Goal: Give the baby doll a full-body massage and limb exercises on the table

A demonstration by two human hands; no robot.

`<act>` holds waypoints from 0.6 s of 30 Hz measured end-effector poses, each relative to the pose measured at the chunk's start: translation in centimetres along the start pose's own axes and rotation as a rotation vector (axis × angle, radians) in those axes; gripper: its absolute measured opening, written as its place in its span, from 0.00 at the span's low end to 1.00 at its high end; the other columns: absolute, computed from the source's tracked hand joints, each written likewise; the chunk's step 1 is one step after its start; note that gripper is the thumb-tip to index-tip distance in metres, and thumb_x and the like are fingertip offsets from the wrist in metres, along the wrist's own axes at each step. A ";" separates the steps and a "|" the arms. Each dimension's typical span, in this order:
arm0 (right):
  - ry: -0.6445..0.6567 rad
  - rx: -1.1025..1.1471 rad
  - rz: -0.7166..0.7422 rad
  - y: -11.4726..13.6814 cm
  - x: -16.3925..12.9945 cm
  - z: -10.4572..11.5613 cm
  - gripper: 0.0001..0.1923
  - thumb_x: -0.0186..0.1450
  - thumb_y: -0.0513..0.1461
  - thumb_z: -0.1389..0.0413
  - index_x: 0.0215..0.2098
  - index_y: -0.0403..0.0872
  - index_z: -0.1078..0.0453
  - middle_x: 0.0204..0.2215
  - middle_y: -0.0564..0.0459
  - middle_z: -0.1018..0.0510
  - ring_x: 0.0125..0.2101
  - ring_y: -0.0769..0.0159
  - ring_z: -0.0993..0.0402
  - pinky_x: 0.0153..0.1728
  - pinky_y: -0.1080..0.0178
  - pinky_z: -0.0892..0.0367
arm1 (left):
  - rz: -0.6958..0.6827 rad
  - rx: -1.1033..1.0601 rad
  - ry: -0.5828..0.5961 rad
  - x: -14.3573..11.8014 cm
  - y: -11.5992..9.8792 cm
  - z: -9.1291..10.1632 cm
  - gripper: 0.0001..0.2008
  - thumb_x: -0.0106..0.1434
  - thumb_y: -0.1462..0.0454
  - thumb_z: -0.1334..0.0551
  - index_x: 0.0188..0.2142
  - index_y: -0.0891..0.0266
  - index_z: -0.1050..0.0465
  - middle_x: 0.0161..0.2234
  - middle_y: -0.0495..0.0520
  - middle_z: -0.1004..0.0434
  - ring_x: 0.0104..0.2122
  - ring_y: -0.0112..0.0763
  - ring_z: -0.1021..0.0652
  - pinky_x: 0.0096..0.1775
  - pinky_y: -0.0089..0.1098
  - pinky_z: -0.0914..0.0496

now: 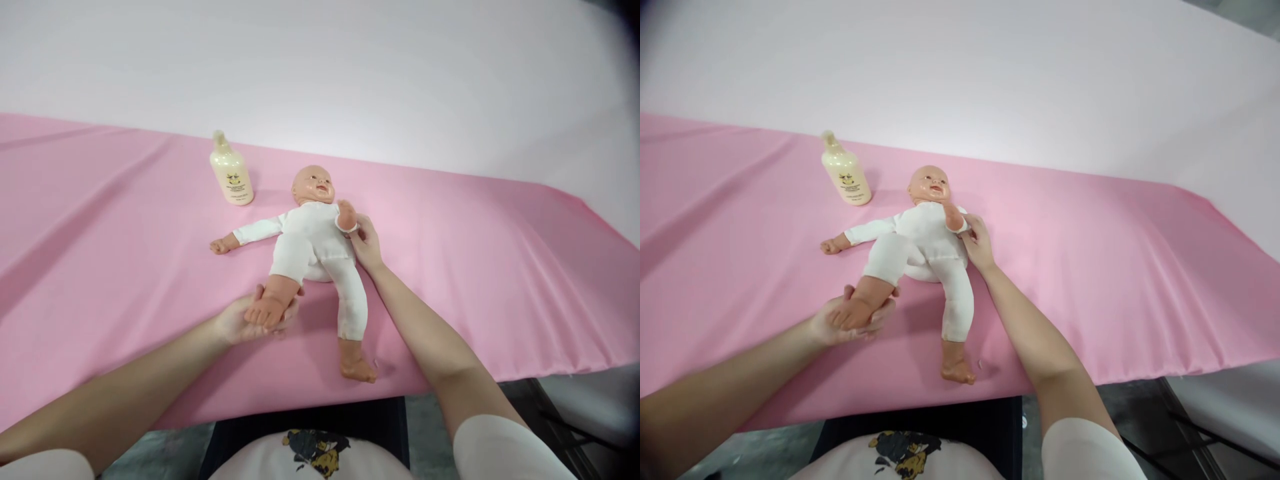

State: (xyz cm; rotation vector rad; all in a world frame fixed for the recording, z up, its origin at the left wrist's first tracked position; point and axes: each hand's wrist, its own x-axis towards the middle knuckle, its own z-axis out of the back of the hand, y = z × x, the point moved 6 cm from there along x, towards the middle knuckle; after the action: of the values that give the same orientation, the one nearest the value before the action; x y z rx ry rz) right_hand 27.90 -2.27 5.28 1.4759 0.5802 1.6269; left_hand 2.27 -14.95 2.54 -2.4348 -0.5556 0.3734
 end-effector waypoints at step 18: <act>0.109 -0.105 0.124 0.4 -0.1 -0.5 0.16 0.65 0.39 0.46 0.51 0.54 0.26 0.51 0.48 0.27 0.54 0.58 0.30 0.58 0.52 0.33 | -0.009 -0.090 0.104 0.7 0.7 -0.8 0.24 0.66 0.49 0.40 0.56 0.60 0.29 0.43 0.55 0.25 0.41 0.30 0.24 0.47 0.33 0.29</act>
State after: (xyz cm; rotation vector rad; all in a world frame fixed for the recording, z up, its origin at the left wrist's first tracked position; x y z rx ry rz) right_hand 27.30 -2.47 5.47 1.3762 0.4625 1.8149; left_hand 3.37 -15.54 2.65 -2.5203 -0.5480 0.2211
